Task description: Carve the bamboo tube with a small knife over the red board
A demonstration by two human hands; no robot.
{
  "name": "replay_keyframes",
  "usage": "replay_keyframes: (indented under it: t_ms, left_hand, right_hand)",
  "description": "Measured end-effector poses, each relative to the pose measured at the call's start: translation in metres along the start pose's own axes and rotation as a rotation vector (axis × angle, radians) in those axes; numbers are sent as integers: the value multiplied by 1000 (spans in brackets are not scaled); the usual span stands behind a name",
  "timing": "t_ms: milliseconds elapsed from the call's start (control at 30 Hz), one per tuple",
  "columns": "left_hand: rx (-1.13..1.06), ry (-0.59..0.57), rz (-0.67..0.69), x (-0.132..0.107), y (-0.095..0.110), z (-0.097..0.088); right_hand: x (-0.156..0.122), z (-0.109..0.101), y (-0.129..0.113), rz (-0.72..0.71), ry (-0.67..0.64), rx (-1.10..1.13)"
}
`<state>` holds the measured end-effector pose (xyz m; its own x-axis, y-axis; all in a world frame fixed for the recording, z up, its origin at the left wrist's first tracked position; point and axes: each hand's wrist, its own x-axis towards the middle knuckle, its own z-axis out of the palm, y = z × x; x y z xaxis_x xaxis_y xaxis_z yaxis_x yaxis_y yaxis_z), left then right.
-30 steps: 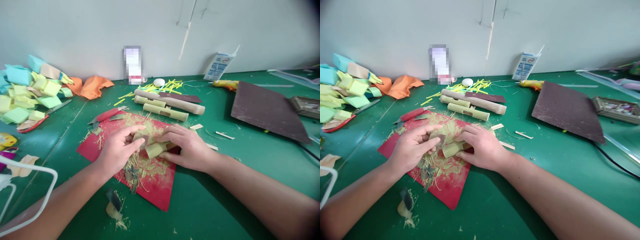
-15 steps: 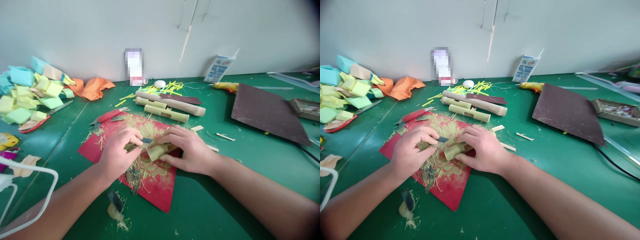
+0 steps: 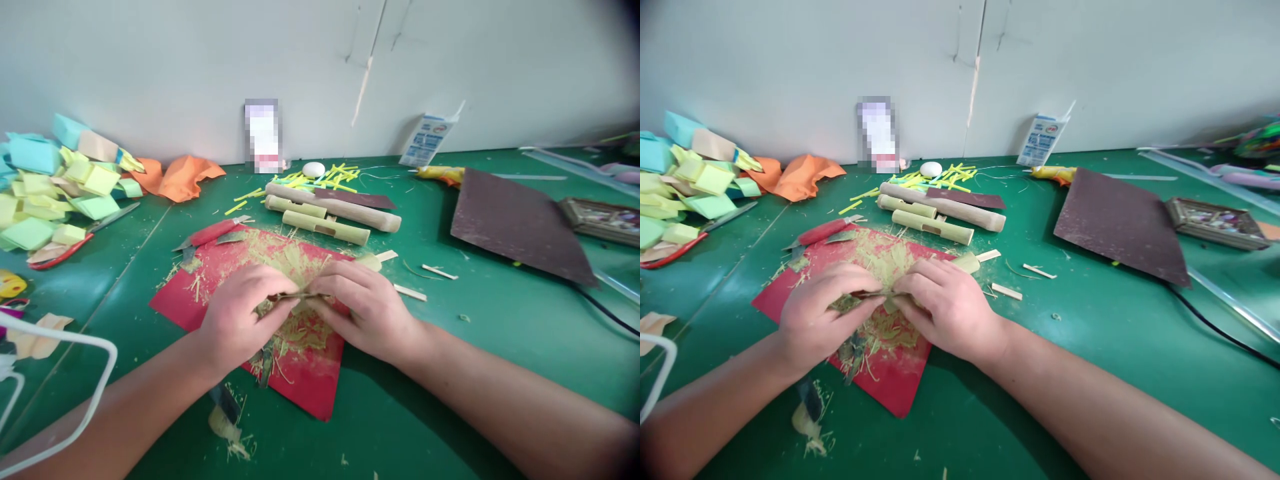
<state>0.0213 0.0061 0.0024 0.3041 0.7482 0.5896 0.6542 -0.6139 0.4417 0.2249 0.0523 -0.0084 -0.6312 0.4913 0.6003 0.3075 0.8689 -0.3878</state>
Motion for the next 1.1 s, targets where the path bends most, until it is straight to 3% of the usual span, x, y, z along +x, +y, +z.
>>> replay_keyframes:
  t_ms: [233,500,667,833,1100]
  left_hand:
    - [-454,48,-501,1,4,1]
    - [-772,-30,-734,5,5,1]
    - [-777,-69,-742,5,6,2]
    - [-714,-156,-708,2,9,3]
    - [-567,-178,-689,1,10,1]
  right_hand:
    - [3,4,3,41,62,126]
    - [2,5,0,53,77,86]
    - [3,3,-1,-41,72,48]
    - [4,2,1,-13,99,122]
    - [2,3,0,-19,103,138]
